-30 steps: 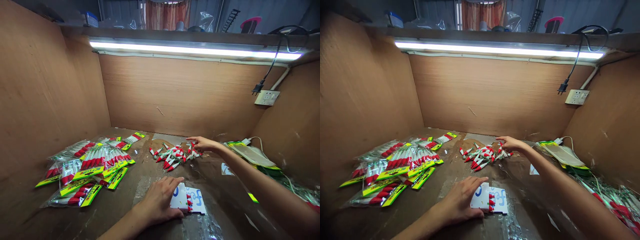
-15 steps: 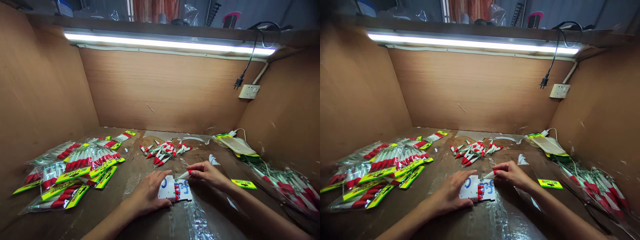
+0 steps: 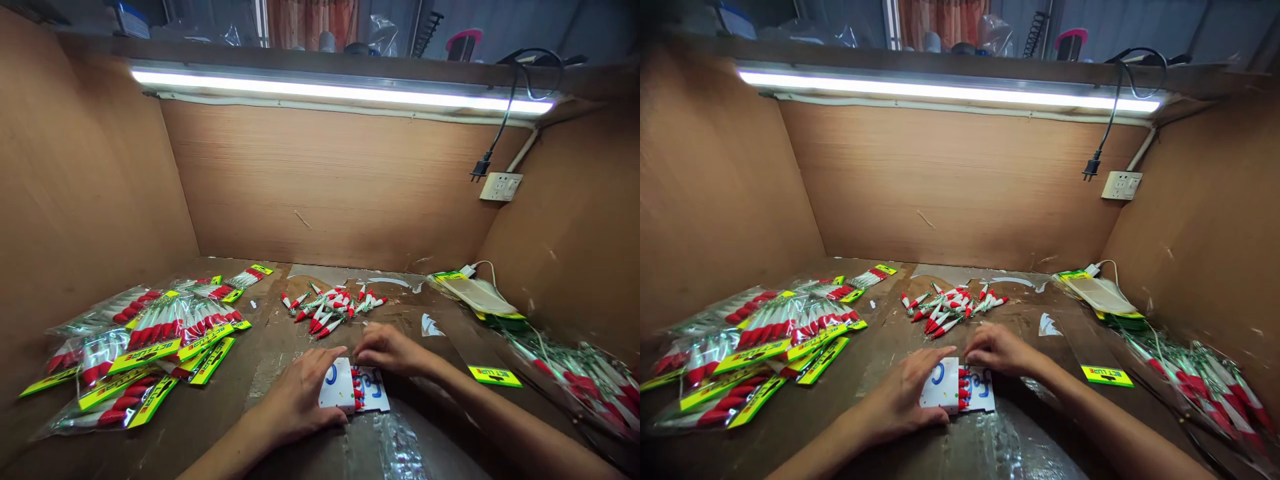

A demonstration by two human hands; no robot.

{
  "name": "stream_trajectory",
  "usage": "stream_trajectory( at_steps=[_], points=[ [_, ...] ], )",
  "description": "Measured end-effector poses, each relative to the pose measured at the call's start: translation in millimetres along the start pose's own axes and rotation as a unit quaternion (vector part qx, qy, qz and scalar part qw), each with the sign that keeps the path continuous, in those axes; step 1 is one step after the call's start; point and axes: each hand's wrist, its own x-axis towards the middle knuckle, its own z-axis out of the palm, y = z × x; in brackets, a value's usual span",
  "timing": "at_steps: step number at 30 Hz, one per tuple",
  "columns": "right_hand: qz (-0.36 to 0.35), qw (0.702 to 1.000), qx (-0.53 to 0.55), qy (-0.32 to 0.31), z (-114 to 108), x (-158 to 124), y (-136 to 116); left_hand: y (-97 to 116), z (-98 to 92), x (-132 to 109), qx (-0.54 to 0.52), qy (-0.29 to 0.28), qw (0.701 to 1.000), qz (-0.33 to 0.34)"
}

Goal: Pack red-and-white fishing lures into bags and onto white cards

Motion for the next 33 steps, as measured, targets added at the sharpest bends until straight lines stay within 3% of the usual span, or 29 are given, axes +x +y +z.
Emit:
stream_trajectory(
  at_steps=[3, 4, 8, 15, 20, 23, 26, 28, 30, 33],
  points=[
    [0.053, 0.985, -0.147, 0.079, -39, 18, 41, 1, 0.4, -1, -0.006, -0.004, 1.000, -0.004],
    [0.079, 0.969, -0.224, 0.063, -52, 26, 57, 1, 0.1, -1, -0.008, -0.005, 1.000, -0.002],
    [0.114, 0.949, -0.294, 0.021, -83, 60, 106, 2, -3.9, 0, -0.013, -0.011, 1.000, 0.003],
    [0.076, 0.929, -0.350, -0.093, -69, 109, 117, 7, -18.8, 2, -0.006, -0.025, 1.000, -0.002],
    [0.087, 0.928, -0.356, -0.069, -67, 121, 111, 8, -25.9, 0, 0.011, -0.074, 0.997, -0.036],
    [0.099, 0.934, -0.342, 0.016, -82, 110, 91, 7, -25.8, -1, 0.000, -0.073, 0.997, -0.041],
    [0.106, 0.943, -0.285, 0.132, -96, 81, 57, 6, -23.5, -1, -0.019, -0.048, 0.998, -0.024],
    [0.099, 0.966, -0.101, 0.219, -96, 51, 33, 3, -20.8, -1, -0.035, -0.032, 0.999, -0.008],
    [0.131, 0.970, 0.078, 0.191, -88, 18, 14, 0, -17.2, -1, -0.052, -0.019, 0.998, 0.016],
    [0.209, 0.942, 0.229, 0.127, -67, -28, -2, -3, -12.0, -1, -0.067, -0.003, 0.997, 0.036]
  ],
)
